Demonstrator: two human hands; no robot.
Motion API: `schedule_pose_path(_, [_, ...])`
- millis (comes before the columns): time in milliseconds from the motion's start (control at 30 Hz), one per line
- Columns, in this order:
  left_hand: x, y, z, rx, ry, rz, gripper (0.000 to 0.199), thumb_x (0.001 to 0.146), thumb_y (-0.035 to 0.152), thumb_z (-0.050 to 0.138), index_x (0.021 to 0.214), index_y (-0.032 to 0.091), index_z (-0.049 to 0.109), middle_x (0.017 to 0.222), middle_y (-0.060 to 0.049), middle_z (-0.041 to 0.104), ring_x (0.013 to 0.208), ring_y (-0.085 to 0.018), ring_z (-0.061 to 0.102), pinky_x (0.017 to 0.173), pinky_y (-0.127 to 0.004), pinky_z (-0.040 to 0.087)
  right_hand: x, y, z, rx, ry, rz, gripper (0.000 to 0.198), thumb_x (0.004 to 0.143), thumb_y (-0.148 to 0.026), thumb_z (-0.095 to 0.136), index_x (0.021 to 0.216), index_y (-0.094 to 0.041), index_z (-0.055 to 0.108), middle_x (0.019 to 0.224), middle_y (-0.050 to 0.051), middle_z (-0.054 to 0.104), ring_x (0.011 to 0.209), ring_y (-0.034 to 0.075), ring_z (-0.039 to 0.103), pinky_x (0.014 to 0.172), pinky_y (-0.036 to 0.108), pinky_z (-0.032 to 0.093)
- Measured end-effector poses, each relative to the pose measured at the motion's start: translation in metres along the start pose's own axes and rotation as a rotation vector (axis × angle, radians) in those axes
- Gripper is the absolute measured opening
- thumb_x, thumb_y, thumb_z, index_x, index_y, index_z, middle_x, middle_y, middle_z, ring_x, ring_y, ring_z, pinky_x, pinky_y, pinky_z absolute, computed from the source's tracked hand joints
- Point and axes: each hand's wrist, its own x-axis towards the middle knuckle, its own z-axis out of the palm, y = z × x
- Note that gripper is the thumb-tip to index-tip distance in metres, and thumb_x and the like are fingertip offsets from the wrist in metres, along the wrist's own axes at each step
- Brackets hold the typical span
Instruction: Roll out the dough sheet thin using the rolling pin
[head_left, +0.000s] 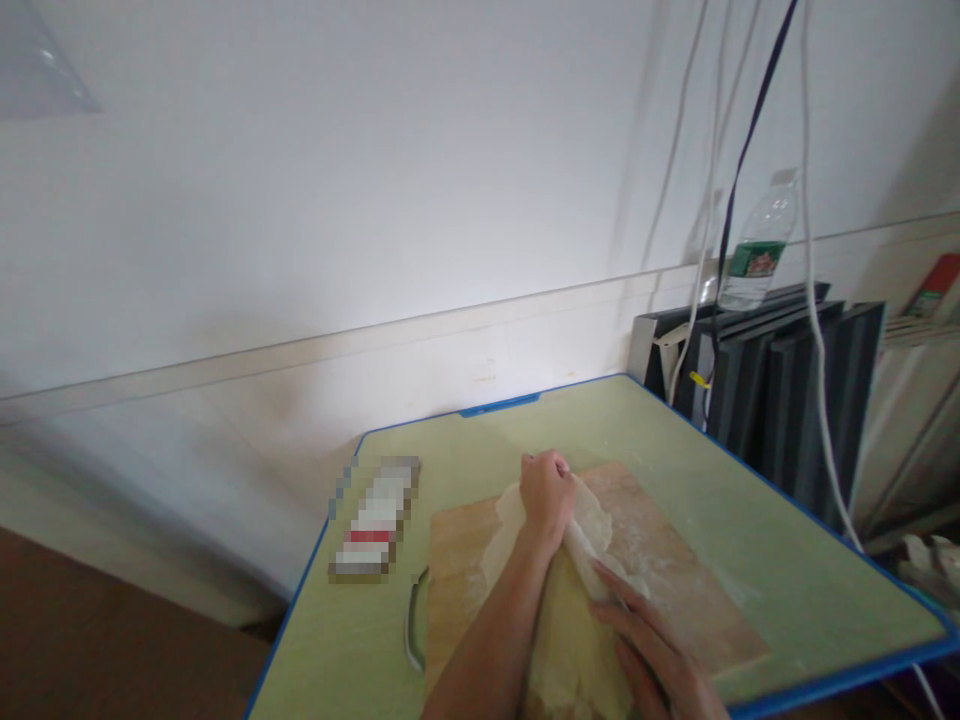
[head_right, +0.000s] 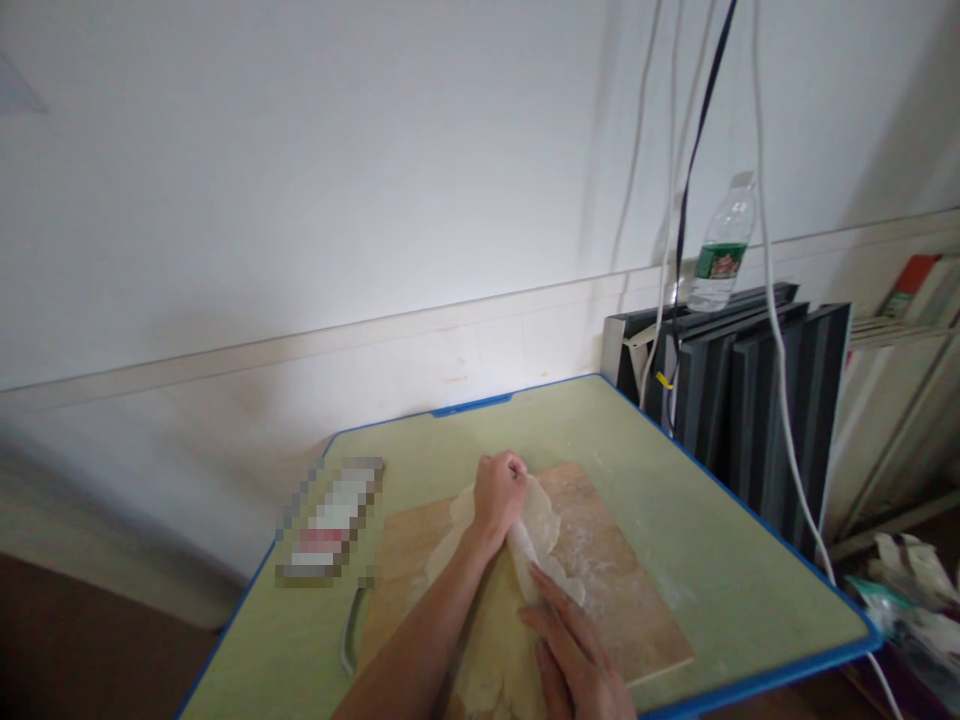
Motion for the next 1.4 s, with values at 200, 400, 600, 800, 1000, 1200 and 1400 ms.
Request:
schedule_pose_path(200, [0.0, 0.004, -0.004, -0.006, -0.013, -0.008, 0.021, 0.069, 0.003, 0.048, 0.072, 0.018, 0.062, 0.078, -0.003, 0.064, 0.086, -0.016, 0.052, 0.074, -0.024, 0.04, -0.001, -0.002, 0.002, 0.065, 0.011, 0.072, 0.026, 0.086, -0.031, 0.042, 0.091, -0.025, 0.066, 0.109, 0.003, 0.063, 0.102, 0.017, 0.058, 0.085, 0.024, 0.048])
schedule_pose_path(400, [-0.001, 0.007, -0.007, 0.067, -0.041, -0.012, 0.024, 0.07, 0.002, 0.045, 0.073, 0.019, 0.062, 0.079, -0.002, 0.064, 0.086, -0.016, 0.052, 0.072, -0.023, 0.039, 0.004, -0.011, -0.003, 0.084, 0.017, 0.131, 0.025, 0.086, -0.029, 0.041, 0.089, -0.024, 0.066, 0.108, 0.003, 0.064, 0.102, 0.017, 0.057, 0.085, 0.025, 0.048])
schedule_pose_path(600, [-0.001, 0.01, -0.006, 0.216, -0.085, 0.014, 0.022, 0.075, 0.006, 0.044, 0.076, 0.019, 0.062, 0.079, -0.003, 0.063, 0.087, -0.018, 0.051, 0.068, -0.024, 0.039, 0.003, -0.008, -0.005, 0.072, -0.023, 0.12, 0.025, 0.085, -0.031, 0.042, 0.09, -0.026, 0.067, 0.106, 0.002, 0.064, 0.1, 0.018, 0.059, 0.084, 0.027, 0.049])
schedule_pose_path(800, [0.0, 0.014, -0.005, 0.31, -0.114, 0.044, 0.026, 0.078, 0.008, 0.04, 0.08, 0.018, 0.063, 0.083, -0.007, 0.064, 0.089, -0.02, 0.052, 0.068, -0.026, 0.041, 0.002, -0.008, -0.004, 0.098, 0.002, 0.157, 0.025, 0.085, -0.031, 0.043, 0.091, -0.026, 0.067, 0.109, 0.003, 0.063, 0.104, 0.019, 0.057, 0.085, 0.028, 0.048])
schedule_pose_path(1000, [0.001, 0.021, -0.005, 0.379, -0.154, 0.058, 0.029, 0.08, 0.006, 0.036, 0.084, 0.016, 0.063, 0.09, -0.01, 0.063, 0.095, -0.023, 0.051, 0.072, -0.031, 0.042, 0.002, -0.008, -0.005, 0.106, 0.011, 0.161, 0.024, 0.085, -0.031, 0.044, 0.091, -0.026, 0.067, 0.111, 0.003, 0.062, 0.107, 0.02, 0.054, 0.086, 0.028, 0.048])
schedule_pose_path(1200, [0.003, 0.023, -0.003, 0.404, -0.176, 0.073, 0.027, 0.081, 0.007, 0.037, 0.086, 0.014, 0.063, 0.089, -0.012, 0.062, 0.098, -0.025, 0.05, 0.075, -0.033, 0.042, 0.001, -0.009, -0.005, 0.097, 0.014, 0.173, 0.023, 0.084, -0.032, 0.046, 0.091, -0.026, 0.067, 0.111, 0.003, 0.062, 0.107, 0.021, 0.054, 0.086, 0.029, 0.048])
schedule_pose_path(1400, [0.002, 0.025, -0.003, 0.398, -0.181, 0.067, 0.027, 0.082, 0.008, 0.037, 0.088, 0.015, 0.062, 0.091, -0.011, 0.062, 0.1, -0.023, 0.049, 0.077, -0.032, 0.041, -0.001, -0.006, -0.001, 0.112, 0.022, 0.156, 0.025, 0.085, -0.033, 0.044, 0.091, -0.024, 0.067, 0.114, 0.005, 0.06, 0.11, 0.022, 0.052, 0.087, 0.03, 0.048])
